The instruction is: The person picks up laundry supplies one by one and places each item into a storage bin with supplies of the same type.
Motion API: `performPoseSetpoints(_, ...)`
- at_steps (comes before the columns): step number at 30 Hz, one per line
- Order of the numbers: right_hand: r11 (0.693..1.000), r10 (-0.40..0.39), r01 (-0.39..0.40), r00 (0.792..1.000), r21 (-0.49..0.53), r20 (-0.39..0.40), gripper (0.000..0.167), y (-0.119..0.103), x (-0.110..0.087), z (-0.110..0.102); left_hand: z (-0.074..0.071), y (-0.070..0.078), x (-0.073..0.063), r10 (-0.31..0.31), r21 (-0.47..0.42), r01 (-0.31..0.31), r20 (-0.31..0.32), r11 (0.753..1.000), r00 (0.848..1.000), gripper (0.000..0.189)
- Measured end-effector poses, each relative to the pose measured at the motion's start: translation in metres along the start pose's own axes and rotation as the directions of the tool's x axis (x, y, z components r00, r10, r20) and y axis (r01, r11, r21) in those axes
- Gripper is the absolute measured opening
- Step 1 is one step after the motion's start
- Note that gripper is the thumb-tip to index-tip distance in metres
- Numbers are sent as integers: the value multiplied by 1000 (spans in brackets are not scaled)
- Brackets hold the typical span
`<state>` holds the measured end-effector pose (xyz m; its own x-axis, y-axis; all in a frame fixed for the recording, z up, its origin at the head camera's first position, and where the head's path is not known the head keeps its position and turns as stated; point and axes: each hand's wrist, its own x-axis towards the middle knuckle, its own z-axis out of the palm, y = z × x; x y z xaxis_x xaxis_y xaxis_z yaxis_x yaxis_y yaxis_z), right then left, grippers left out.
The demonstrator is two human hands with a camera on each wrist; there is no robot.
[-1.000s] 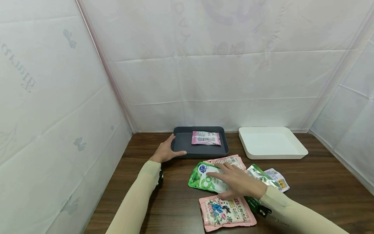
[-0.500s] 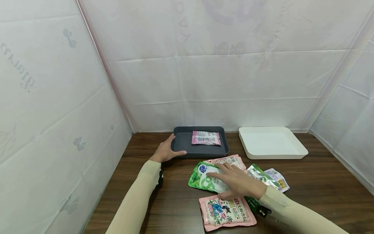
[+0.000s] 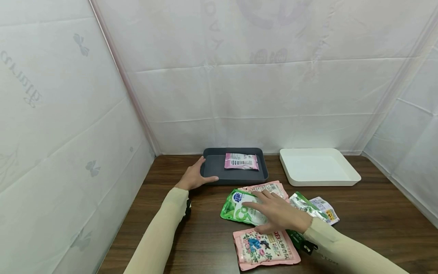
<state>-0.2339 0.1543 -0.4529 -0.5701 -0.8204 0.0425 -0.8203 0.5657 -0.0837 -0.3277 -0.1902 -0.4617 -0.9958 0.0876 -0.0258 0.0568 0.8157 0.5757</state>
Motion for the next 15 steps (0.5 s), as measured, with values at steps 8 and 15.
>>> performPoseSetpoints(8, 1000, 13, -14, 1000, 17, 12, 80, -1, 0, -2, 2, 0, 1, -10, -6, 10, 0, 1000, 1000, 117)
performPoseSetpoints(15, 1000, 1, -1, 1000, -4, 0, 81, -1, 2, -2, 1, 0, 1, -10, 0, 10, 2, 1000, 1000, 119)
